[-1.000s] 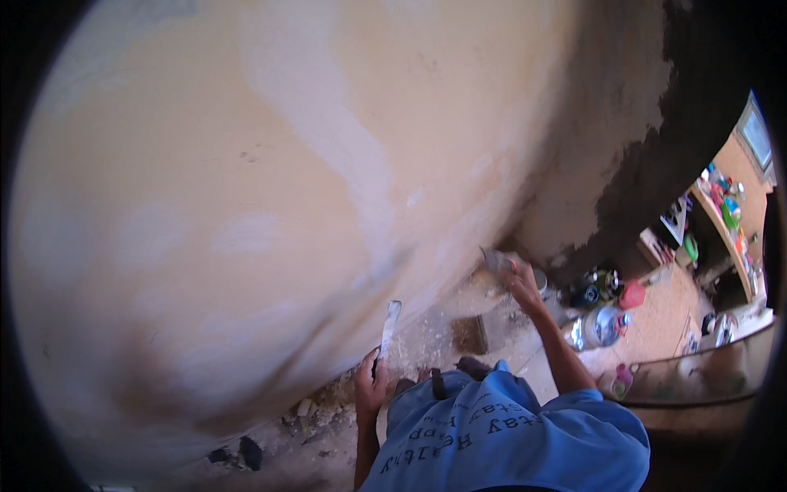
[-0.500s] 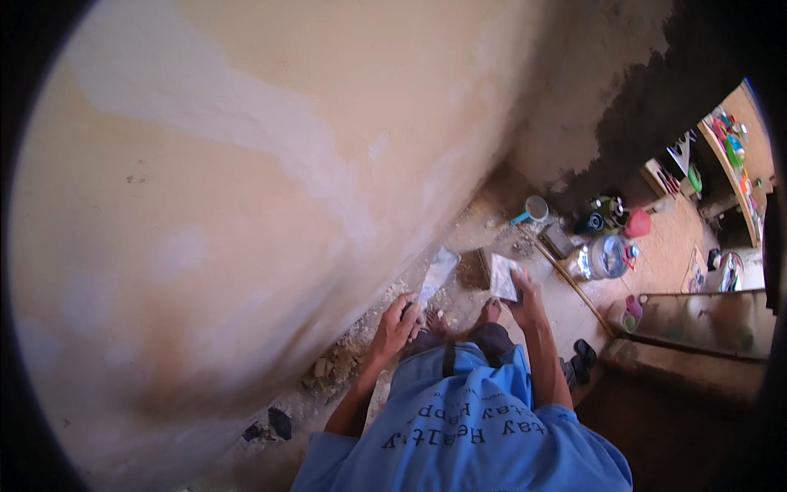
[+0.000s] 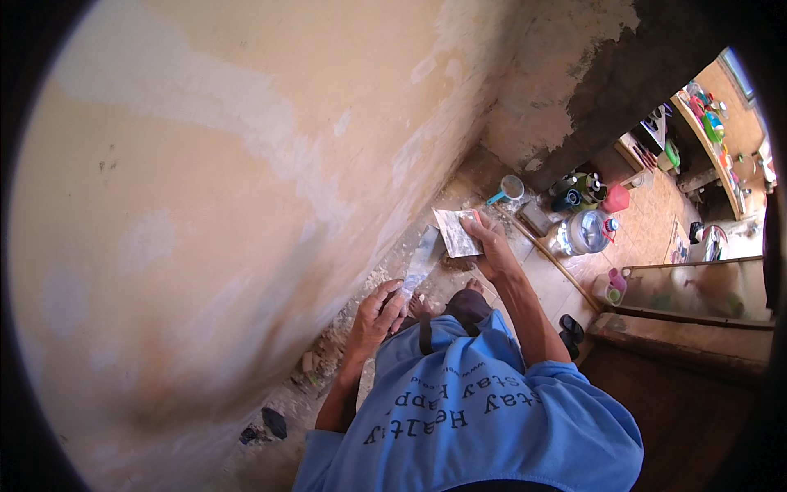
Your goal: The person patches a damaged wall by scraping away loose material with a putty knife and then applying a white patching compound to the surface.
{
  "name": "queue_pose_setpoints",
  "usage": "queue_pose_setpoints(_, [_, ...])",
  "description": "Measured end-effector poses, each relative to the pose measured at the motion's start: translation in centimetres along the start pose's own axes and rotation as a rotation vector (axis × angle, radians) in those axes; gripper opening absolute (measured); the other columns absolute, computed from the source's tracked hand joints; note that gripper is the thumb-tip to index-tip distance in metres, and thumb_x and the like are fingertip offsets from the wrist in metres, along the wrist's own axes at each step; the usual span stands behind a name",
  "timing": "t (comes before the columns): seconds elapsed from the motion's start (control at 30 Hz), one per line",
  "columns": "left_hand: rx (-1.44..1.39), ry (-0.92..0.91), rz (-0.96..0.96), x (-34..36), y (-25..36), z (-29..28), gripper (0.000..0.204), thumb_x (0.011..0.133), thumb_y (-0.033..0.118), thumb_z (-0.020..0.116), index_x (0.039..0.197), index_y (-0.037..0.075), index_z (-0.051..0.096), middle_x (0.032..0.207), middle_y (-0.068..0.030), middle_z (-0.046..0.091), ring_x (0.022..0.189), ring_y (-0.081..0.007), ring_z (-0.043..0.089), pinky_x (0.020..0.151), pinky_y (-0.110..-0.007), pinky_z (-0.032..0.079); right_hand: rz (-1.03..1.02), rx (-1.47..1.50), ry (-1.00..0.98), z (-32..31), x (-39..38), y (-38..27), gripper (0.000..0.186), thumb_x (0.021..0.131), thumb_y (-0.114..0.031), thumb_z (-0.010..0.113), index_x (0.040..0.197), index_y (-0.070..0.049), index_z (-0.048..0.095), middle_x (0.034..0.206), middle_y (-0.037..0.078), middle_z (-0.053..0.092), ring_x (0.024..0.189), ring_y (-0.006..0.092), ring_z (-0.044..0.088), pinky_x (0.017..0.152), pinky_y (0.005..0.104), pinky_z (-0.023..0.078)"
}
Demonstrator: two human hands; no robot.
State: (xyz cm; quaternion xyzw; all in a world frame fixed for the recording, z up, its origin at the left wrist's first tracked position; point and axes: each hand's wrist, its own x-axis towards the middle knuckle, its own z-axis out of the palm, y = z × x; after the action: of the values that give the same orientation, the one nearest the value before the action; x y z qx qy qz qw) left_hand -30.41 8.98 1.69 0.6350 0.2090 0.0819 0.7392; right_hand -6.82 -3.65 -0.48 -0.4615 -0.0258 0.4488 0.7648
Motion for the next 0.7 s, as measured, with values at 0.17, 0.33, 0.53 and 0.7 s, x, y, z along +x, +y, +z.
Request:
queue_pose_setpoints(0.17, [-0.051, -0.023, -0.066, -0.7, -0.6, -0.4, 0.032, 0.101, 0.017, 0.052, 0.127, -0.002, 0.052, 0.081, -0.0042, 0.056, 0.058, -0.0073, 0.048, 0.051, -0.022, 0.04, -0.091, 0.006, 0.106, -1.6, 1.6, 1.7, 0.022, 0.094, -0.02, 0.065, 0.105, -0.005, 0.055, 0.089, 0.001, 0.065, 0.064, 0.0057, 0.058, 0.048, 0.0221, 0.043])
queue_pose_setpoints(0.33, [-0.134, 0.021, -0.039, -0.2, -0.1, 0.8, 0.034, 0.1, 0.02, 0.052, 0.126, -0.002, 0.05, 0.077, -0.0064, 0.057, 0.055, -0.0085, 0.047, 0.049, -0.022, 0.038, -0.324, -0.077, 0.259, -3.2, 2.2, 2.0, 0.018, 0.091, -0.015, 0.067, 0.1, -0.007, 0.054, 0.086, 0.001, 0.059, 0.068, 0.009, 0.055, 0.055, 0.0262, 0.047])
queue_pose_setpoints(0.53, [-0.281, 0.073, -0.134, 0.1, 0.9, 1.2, 0.034, 0.099, 0.022, 0.055, 0.123, -0.002, 0.05, 0.075, -0.0073, 0.058, 0.051, -0.0097, 0.047, 0.043, -0.022, 0.035, -0.535, -0.224, -0.023, -1.3, -1.3, 0.6, 0.028, 0.083, 0.004, 0.069, 0.091, -0.009, 0.044, 0.104, 0.01, 0.066, 0.093, 0.0232, 0.067, 0.087, 0.0352, 0.055])
queue_pose_setpoints(0.7, [-0.276, 0.06, -0.091, -0.1, 1.4, 0.8, 0.032, 0.099, 0.02, 0.055, 0.121, -0.003, 0.052, 0.076, -0.0071, 0.057, 0.05, -0.0094, 0.047, 0.043, -0.022, 0.035, -0.641, -0.585, -0.048, -0.8, -1.9, 0.6, 0.023, 0.082, 0.017, 0.057, 0.092, -0.003, 0.049, 0.111, 0.016, 0.07, 0.105, 0.0203, 0.065, 0.091, 0.0329, 0.052])
